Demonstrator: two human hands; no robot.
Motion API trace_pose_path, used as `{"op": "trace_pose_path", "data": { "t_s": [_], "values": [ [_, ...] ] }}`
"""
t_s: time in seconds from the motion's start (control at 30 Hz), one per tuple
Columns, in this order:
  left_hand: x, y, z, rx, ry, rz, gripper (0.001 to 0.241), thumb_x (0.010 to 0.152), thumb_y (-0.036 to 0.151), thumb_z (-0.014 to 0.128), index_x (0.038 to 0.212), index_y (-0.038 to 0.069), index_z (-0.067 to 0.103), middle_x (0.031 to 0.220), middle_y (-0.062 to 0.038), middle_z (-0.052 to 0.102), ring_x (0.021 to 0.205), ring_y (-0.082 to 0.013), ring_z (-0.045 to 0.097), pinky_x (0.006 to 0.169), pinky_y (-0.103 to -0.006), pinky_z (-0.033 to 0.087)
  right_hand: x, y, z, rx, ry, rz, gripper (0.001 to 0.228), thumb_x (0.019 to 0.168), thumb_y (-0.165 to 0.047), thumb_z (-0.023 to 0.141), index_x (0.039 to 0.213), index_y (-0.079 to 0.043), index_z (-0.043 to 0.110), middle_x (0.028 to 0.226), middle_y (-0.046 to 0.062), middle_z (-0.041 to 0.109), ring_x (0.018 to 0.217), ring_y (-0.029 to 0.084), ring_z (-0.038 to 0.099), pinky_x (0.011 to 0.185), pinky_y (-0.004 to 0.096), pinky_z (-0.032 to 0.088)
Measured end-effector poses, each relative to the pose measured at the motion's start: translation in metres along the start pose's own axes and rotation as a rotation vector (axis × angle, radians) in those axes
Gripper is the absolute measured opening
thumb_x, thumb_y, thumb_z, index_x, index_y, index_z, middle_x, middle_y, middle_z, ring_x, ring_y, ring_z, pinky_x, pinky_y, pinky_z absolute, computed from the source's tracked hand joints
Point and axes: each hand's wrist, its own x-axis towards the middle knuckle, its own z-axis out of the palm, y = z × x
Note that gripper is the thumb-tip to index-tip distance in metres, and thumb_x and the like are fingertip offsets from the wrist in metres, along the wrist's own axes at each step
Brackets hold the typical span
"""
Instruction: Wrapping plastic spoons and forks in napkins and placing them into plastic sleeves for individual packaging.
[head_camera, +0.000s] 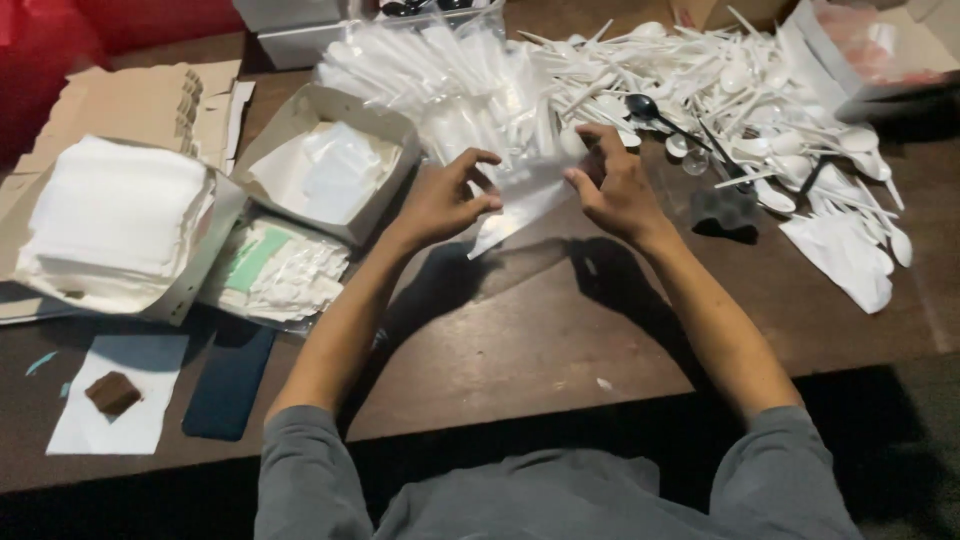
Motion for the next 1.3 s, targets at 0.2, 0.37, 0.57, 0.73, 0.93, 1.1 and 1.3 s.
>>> {"op": "trace_pose_path", "data": {
  "t_s": [0.2, 0.37, 0.57, 0.73, 0.93, 1.1, 1.3],
  "values": [
    [-0.005, -0.059, 0.043, 0.104, -0.066, -0.15, 0.043, 0.087, 0.018, 0.082, 0.127, 0.014, 0.065, 0.091, -0.015, 0.077, 0.076, -0.0367, 0.075, 0.068, -0.0424, 0.056, -0.041, 0.043, 0.003, -0.023, -0.077, 0.34, 0.048, 0.091, -0.005, 0.073, 0.133, -0.004, 0.05, 0.077, 0.024, 0.068, 0.073, 0.045, 0.069, 0.069, 0.052, 0.049],
    [-0.01, -0.074, 0.066, 0.401, 0.125, -0.098, 0.028, 0.082, 0.023, 0.081, 0.109, 0.024, 0.071, 0.094, -0.002, 0.073, 0.084, -0.0299, 0.072, 0.076, -0.0409, 0.052, -0.054, 0.072, 0.031, -0.325, -0.242, 0.465, 0.048, 0.09, -0.028, 0.074, 0.127, -0.019, 0.045, 0.104, 0.019, 0.075, 0.097, 0.043, 0.073, 0.082, 0.056, 0.054],
    [-0.019, -0.042, 0.075, 0.587, 0.276, 0.074, 0.025, 0.084, 0.015, 0.076, 0.107, 0.02, 0.07, 0.114, -0.004, 0.064, 0.101, -0.0275, 0.063, 0.088, -0.0405, 0.042, -0.066, 0.069, 0.048, -0.614, -0.113, 0.291, 0.027, 0.091, -0.027, 0.072, 0.112, -0.011, 0.068, 0.113, 0.015, 0.061, 0.102, 0.038, 0.062, 0.079, 0.047, 0.049],
    [-0.027, -0.017, 0.088, 0.625, -0.003, 0.088, 0.042, 0.104, 0.041, 0.057, 0.136, 0.013, 0.062, 0.139, -0.014, 0.062, 0.139, -0.0374, 0.049, 0.112, -0.0654, 0.03, -0.07, 0.058, 0.063, -0.659, 0.006, 0.011, 0.034, 0.098, -0.026, 0.065, 0.129, -0.012, 0.071, 0.144, 0.021, 0.05, 0.133, 0.042, 0.045, 0.101, 0.053, 0.032],
    [-0.03, 0.023, 0.073, 0.621, -0.321, -0.147, 0.067, 0.108, 0.056, 0.036, 0.151, 0.007, 0.049, 0.162, -0.019, 0.041, 0.153, -0.0423, 0.027, 0.119, -0.0733, 0.011, -0.062, 0.032, 0.053, -0.556, -0.587, 0.23, 0.08, 0.108, -0.064, 0.025, 0.158, -0.003, 0.039, 0.166, 0.028, 0.03, 0.155, 0.049, 0.02, 0.12, 0.071, 0.005],
    [-0.029, 0.021, 0.071, 0.664, -0.394, -0.261, 0.074, 0.104, 0.067, 0.028, 0.159, 0.019, 0.04, 0.168, -0.02, 0.028, 0.157, -0.0428, 0.015, 0.117, -0.0767, 0.005, -0.067, 0.054, 0.033, -0.645, -0.615, 0.349, 0.092, 0.104, -0.076, 0.021, 0.163, -0.006, 0.03, 0.17, 0.023, 0.021, 0.155, 0.053, 0.008, 0.113, 0.079, -0.01],
    [-0.032, 0.017, 0.075, 0.696, -0.35, -0.225, 0.077, 0.105, 0.066, 0.03, 0.16, 0.013, 0.037, 0.165, -0.02, 0.033, 0.156, -0.0444, 0.018, 0.109, -0.0853, 0.0, -0.07, 0.061, 0.028, -0.688, -0.618, 0.379, 0.096, 0.101, -0.08, 0.022, 0.163, -0.007, 0.029, 0.171, 0.02, 0.019, 0.154, 0.056, 0.005, 0.112, 0.081, -0.01]
  ]
}}
